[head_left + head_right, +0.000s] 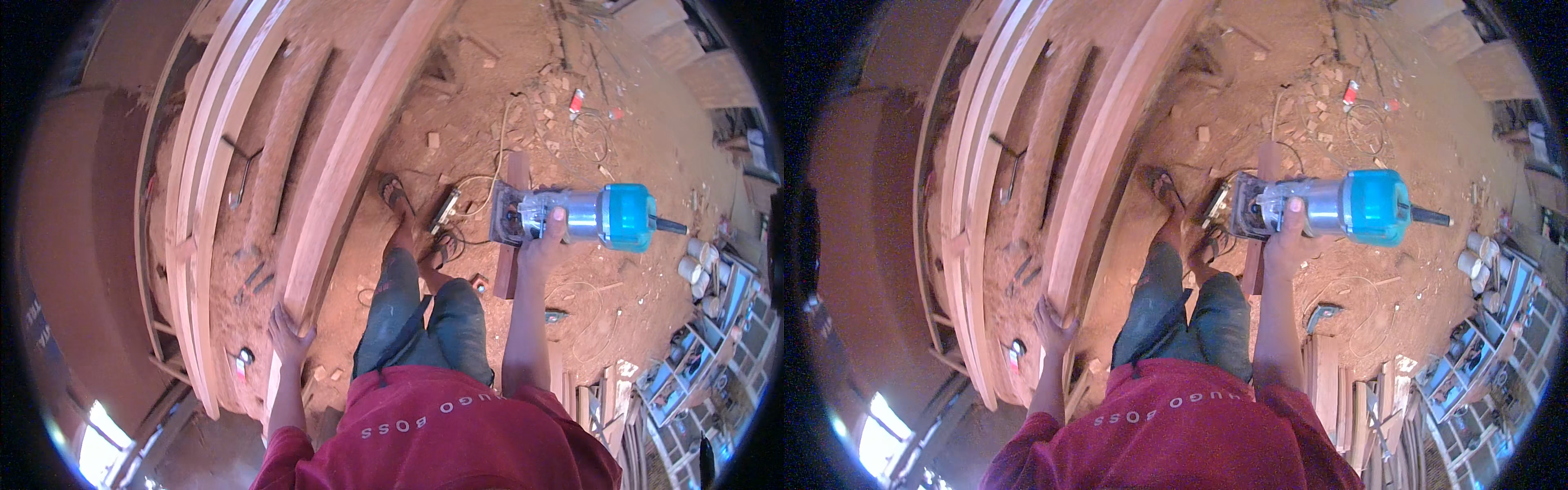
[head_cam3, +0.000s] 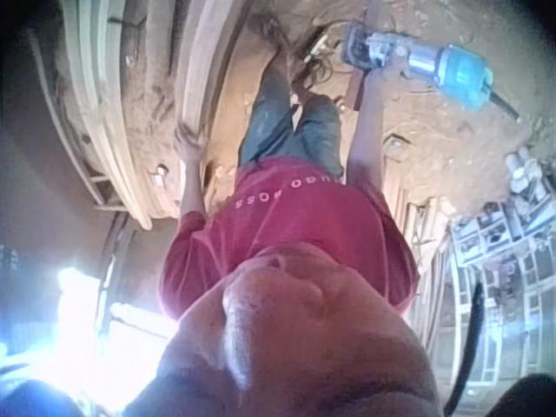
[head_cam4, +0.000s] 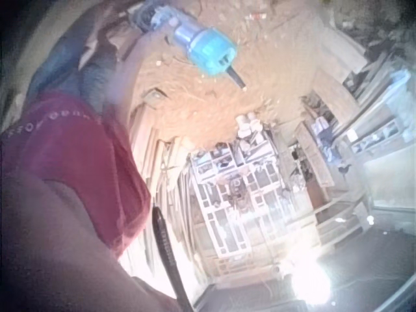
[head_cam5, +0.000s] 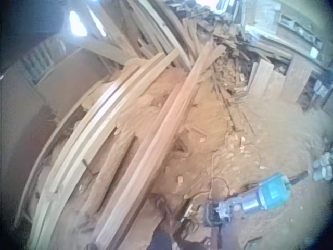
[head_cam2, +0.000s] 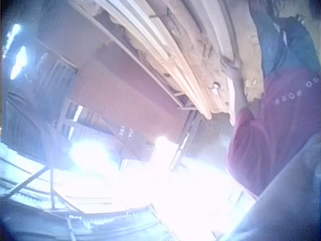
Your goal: The person measures a wooden plank with a tape measure, uses pliers to adjust a handheld wood router, and then runs the router along the edge of the plank to carve a groove.
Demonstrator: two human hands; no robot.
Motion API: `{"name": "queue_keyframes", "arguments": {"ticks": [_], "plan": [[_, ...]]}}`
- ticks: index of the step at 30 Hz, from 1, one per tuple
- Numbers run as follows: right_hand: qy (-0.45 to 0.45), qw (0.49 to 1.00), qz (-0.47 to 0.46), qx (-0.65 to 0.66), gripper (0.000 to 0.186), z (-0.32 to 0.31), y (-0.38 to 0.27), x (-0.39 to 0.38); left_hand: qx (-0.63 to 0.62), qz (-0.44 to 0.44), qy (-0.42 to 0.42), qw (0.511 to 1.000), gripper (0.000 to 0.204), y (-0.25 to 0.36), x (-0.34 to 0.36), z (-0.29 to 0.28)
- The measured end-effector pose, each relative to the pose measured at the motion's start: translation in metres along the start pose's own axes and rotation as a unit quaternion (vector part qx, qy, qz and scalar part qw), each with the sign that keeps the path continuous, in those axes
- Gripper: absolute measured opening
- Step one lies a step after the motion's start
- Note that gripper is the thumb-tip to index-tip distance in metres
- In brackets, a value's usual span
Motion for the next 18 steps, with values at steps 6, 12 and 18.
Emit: {"name": "queue_keyframes", "arguments": {"ticks": [6,12,18], "plan": [[-0.049,0.998,0.037,0.027,0.065,-0.017,0.006,-0.080,0.062,0.010,0.011,0.998,0.085,-0.052,-0.030,0.022],[-0.072,0.997,-0.007,-0.028,0.058,0.003,0.006,-0.180,-0.060,0.050,-0.002,0.997,0.085,-0.071,-0.017,0.021],[-0.107,0.992,-0.007,-0.071,0.058,0.013,0.006,-0.295,-0.101,0.125,0.048,0.986,0.084,-0.095,-0.036,0.044]]}}
Point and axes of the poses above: each hand's wrist, its own x-axis towards the middle knuckle, its own z-axis out of the palm, y = z × x, the point moved 2 cm from there along x, towards the middle knuckle, and after that the axes turned 12 degrees about y, right-handed, at the moved point
